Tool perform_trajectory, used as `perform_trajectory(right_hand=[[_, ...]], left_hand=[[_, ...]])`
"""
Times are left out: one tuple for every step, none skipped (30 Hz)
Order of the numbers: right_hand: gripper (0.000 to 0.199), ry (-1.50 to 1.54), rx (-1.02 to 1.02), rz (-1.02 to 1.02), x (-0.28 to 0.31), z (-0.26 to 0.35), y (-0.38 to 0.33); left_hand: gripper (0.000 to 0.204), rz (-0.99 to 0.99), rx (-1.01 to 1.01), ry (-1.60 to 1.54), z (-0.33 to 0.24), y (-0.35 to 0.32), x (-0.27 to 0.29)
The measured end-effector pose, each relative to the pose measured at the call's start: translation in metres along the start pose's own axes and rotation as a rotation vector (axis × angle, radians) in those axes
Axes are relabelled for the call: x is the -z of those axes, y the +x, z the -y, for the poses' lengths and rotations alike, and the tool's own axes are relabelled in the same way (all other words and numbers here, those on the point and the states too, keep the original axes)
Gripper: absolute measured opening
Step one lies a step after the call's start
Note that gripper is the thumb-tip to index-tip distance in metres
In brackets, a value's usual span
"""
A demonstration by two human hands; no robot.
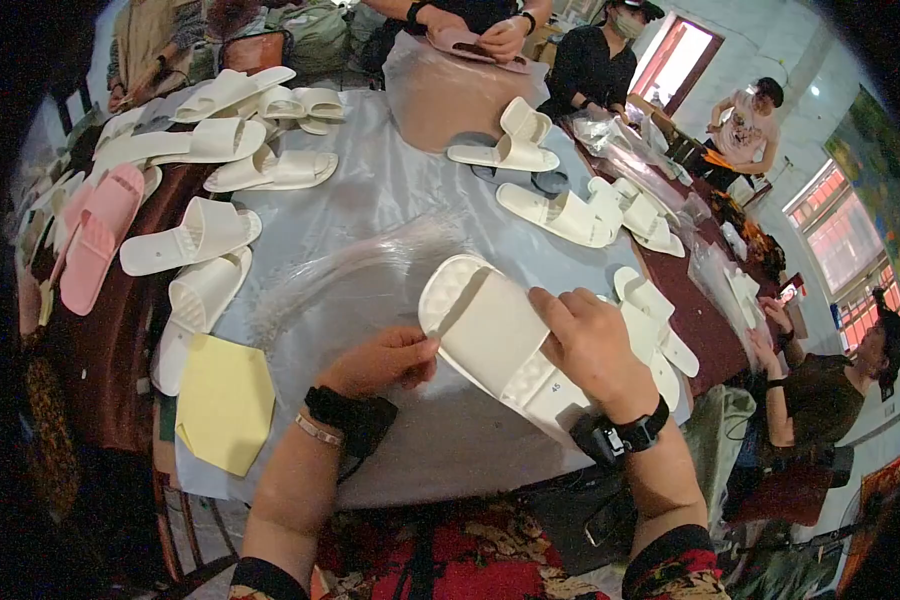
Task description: Assembling and inspecting slippers at a work table in a shoe manufacturing facility.
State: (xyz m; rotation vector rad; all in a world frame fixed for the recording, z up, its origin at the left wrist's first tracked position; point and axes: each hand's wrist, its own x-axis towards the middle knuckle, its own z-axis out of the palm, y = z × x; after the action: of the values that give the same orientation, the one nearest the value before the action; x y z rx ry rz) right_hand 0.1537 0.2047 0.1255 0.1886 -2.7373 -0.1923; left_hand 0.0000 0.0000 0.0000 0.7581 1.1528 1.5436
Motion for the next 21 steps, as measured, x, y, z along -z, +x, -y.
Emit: perform_trajectory(right_hand=[[0.050,0.007,-0.024,-0.022,0.001,-0.002,-0.001],[0.048,0.016,-0.048,-0.043,0.003,-0.004,-0.003],[0.048,0.038,-0.043,-0.044,0.001,0.000,-0.005],[0.047,0.024,-0.056,-0.050,0.003,-0.002,-0.007],[0.046,0.010,-0.069,-0.056,0.006,-0.004,-0.009],[0.047,0.012,-0.084,-0.069,0.005,-0.010,-0.011],[0.048,0.012,-0.106,-0.090,0.004,-0.016,-0.016],[0.048,-0.023,-0.071,-0.104,0.009,-0.029,-0.020],[0.047,-0.077,-0.097,-0.133,0.015,-0.040,-0.021],[0.042,-0.101,-0.143,-0.154,0.019,-0.057,-0.024],[0.036,-0.032,-0.189,-0.236,0.036,-0.054,-0.013],[0.032,-0.010,-0.309,-0.251,0.035,-0.088,-0.016],[0.031,0.066,-0.425,-0.212,0.055,-0.092,-0.004],[0.029,0.149,-0.457,-0.325,0.062,-0.129,-0.010],[0.032,-0.092,-0.569,-0.213,0.074,-0.151,-0.008],[0.035,-0.475,-0.404,-0.131,0.109,-0.226,-0.043],[0.037,-0.674,-0.562,0.072,0.120,-0.231,-0.036],[0.036,-0.672,-0.492,-0.003,0.122,-0.232,-0.031],[0.035,-0.671,-0.424,-0.077,0.124,-0.233,-0.028],[0.034,-0.549,-0.372,-0.104,0.118,-0.232,-0.024],[0.033,-0.413,-0.319,-0.125,0.102,-0.191,0.001]], left_hand=[[0.035,-0.018,0.002,0.001,0.000,0.002,0.000],[0.036,-0.037,0.004,0.003,0.000,0.004,-0.001],[0.036,-0.056,0.016,0.004,0.001,0.000,0.004],[0.036,-0.100,-0.010,-0.117,-0.001,0.001,0.006],[0.036,-0.144,-0.039,-0.237,-0.004,0.001,0.009],[0.036,-0.167,-0.045,-0.231,-0.006,0.002,0.014],[0.036,-0.243,-0.106,-0.355,-0.006,0.000,0.020],[0.037,-0.308,-0.175,-0.479,-0.008,-0.001,0.023],[0.037,-0.331,-0.181,-0.478,-0.007,-0.001,0.027],[0.038,-0.409,-0.166,-0.474,-0.007,-0.004,0.030],[0.039,-0.487,-0.152,-0.474,-0.006,-0.007,0.034],[0.039,-0.509,-0.158,-0.475,-0.004,-0.007,0.035],[0.039,-0.518,-0.137,-0.434,-0.001,-0.003,0.035],[0.040,-0.513,-0.122,-0.390,-0.001,0.002,0.031],[0.040,-0.538,-0.126,-0.395,0.004,0.002,0.030],[0.040,-0.494,-0.144,-0.287,0.005,0.013,0.024],[0.041,-0.500,-0.149,-0.169,0.006,0.015,0.023],[0.041,-0.511,-0.155,-0.176,0.006,0.015,0.023],[0.041,-0.494,-0.144,-0.164,0.005,0.016,0.023],[0.040,-0.473,-0.135,-0.152,0.004,0.017,0.022],[0.040,-0.488,-0.133,-0.154,0.005,0.018,0.023]])
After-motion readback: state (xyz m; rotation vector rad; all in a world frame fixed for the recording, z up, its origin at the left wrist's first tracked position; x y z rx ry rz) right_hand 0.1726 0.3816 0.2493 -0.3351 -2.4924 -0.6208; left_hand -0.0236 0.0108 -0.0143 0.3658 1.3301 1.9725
